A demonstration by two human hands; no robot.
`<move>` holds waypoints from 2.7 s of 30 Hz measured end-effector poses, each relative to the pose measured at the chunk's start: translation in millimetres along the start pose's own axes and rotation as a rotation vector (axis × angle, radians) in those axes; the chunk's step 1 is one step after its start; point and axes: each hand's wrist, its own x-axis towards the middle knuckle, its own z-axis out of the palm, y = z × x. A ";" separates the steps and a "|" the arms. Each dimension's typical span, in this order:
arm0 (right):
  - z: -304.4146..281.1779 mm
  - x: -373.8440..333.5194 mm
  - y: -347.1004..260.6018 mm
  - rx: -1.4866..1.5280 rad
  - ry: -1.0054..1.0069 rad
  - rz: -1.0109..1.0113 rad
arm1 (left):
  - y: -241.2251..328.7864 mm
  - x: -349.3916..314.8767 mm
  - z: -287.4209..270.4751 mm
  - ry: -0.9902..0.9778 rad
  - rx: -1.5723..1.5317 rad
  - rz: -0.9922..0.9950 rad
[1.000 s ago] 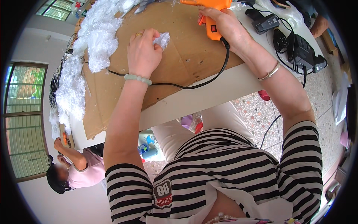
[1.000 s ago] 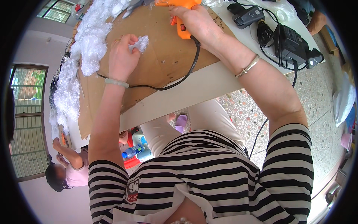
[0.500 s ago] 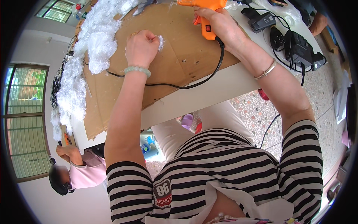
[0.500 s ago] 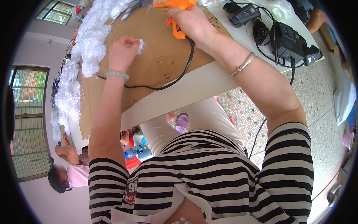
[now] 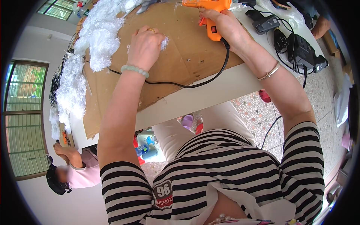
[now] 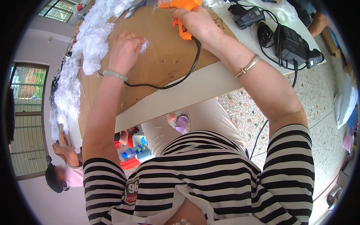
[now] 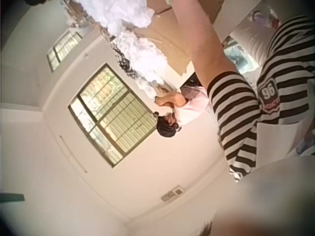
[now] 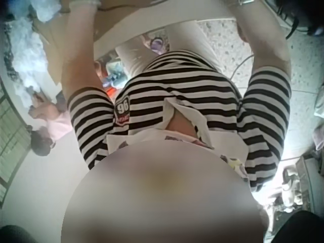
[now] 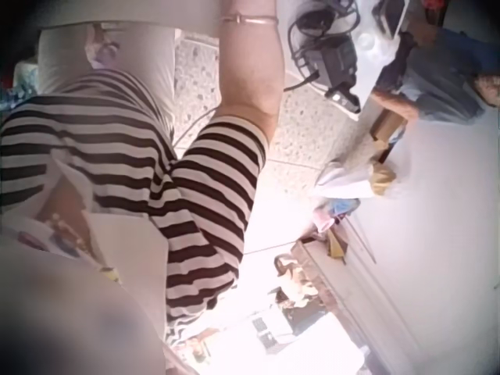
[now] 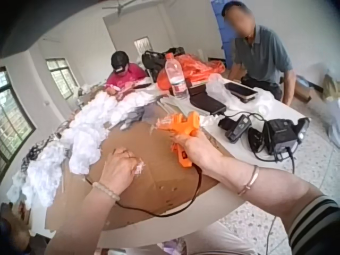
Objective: Apply hot glue to pieces of white fluffy cotton-like material and assemble them on a surface.
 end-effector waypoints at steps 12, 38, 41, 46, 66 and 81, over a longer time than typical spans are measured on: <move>-1.6 4.2 4.7 -0.048 -0.020 -0.020 | -11.5 -11.1 -3.7 -0.061 -0.625 -0.466; -5.3 8.1 11.6 -0.088 0.016 -0.049 | -11.5 -29.3 -3.3 -0.037 -0.644 -0.373; -5.3 7.8 10.6 -0.106 0.010 -0.031 | -7.0 -28.4 -8.9 -0.074 -0.604 -0.421; -4.7 7.2 10.7 -0.113 0.009 -0.042 | -10.0 -20.5 -0.9 -0.092 -0.580 -0.346; -1.5 0.7 3.9 -0.059 -0.019 0.008 | -5.3 -25.3 5.0 -0.073 -0.380 -0.378; 1.9 -0.4 4.6 -0.055 0.007 -0.094 | -29.4 -35.1 -8.4 0.043 -0.932 -0.599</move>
